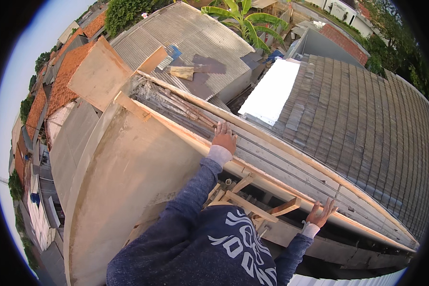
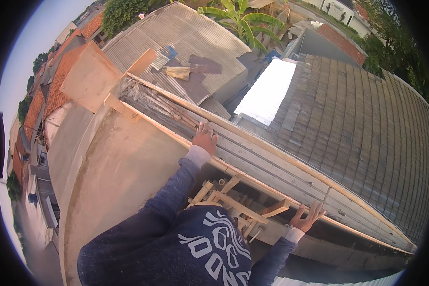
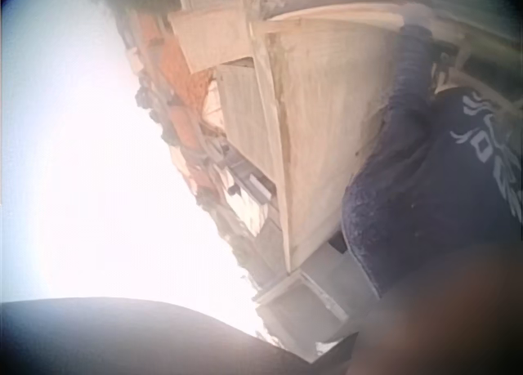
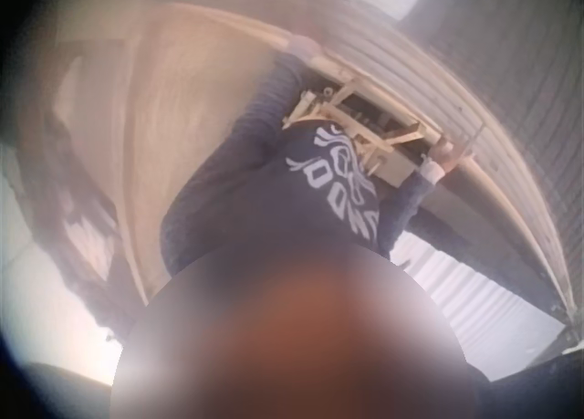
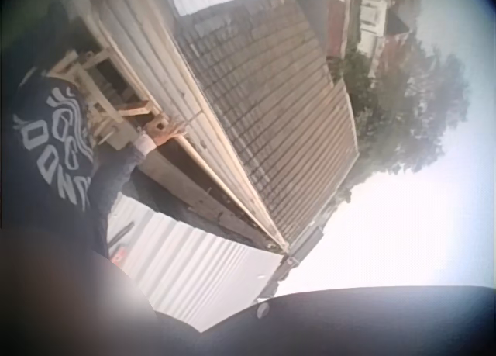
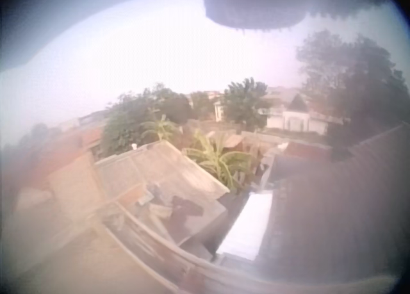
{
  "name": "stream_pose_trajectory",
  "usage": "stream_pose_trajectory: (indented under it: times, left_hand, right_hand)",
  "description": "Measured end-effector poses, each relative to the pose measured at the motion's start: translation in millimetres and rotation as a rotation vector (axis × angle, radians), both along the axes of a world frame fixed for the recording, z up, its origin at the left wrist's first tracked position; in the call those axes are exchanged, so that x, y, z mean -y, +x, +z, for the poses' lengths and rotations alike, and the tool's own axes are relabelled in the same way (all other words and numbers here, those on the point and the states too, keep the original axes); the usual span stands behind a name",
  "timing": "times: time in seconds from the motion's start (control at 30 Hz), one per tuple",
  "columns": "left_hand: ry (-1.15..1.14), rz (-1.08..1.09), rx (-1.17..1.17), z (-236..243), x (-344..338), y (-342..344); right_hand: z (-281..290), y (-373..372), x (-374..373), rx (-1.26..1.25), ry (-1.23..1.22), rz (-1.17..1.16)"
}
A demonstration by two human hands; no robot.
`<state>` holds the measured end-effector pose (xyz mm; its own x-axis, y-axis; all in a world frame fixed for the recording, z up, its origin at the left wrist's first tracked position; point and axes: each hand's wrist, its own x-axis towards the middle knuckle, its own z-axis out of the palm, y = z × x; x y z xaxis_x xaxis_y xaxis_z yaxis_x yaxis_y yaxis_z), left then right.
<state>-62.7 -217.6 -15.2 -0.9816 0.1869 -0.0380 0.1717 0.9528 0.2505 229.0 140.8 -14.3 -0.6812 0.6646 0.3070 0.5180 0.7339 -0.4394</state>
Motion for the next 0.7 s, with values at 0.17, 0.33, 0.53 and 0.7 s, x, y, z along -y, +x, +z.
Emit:
stream_pose_trajectory:
  times: [0.17, 0.33, 0.53, 0.7]
  left_hand:
    - [-0.023, -0.015, -0.012, -0.7, 1.8, 2.3]
    - [-0.095, -0.035, 0.094, 13.7, -1.8, -4.5]
    - [-0.103, -0.135, 0.154, 6.1, 13.5, -24.7]
    - [-0.026, -0.186, 0.109, 18.5, 18.1, -23.0]
  right_hand:
    - [0.7, -2.0, 1.6, -0.011, 0.018, 0.021]
    - [-9.5, 3.8, -5.6, -0.027, 0.057, 0.069]
    - [5.7, 0.1, 0.6, 0.016, -0.018, 0.082]
    - [5.2, 0.5, 1.3, 0.006, -0.022, 0.054]
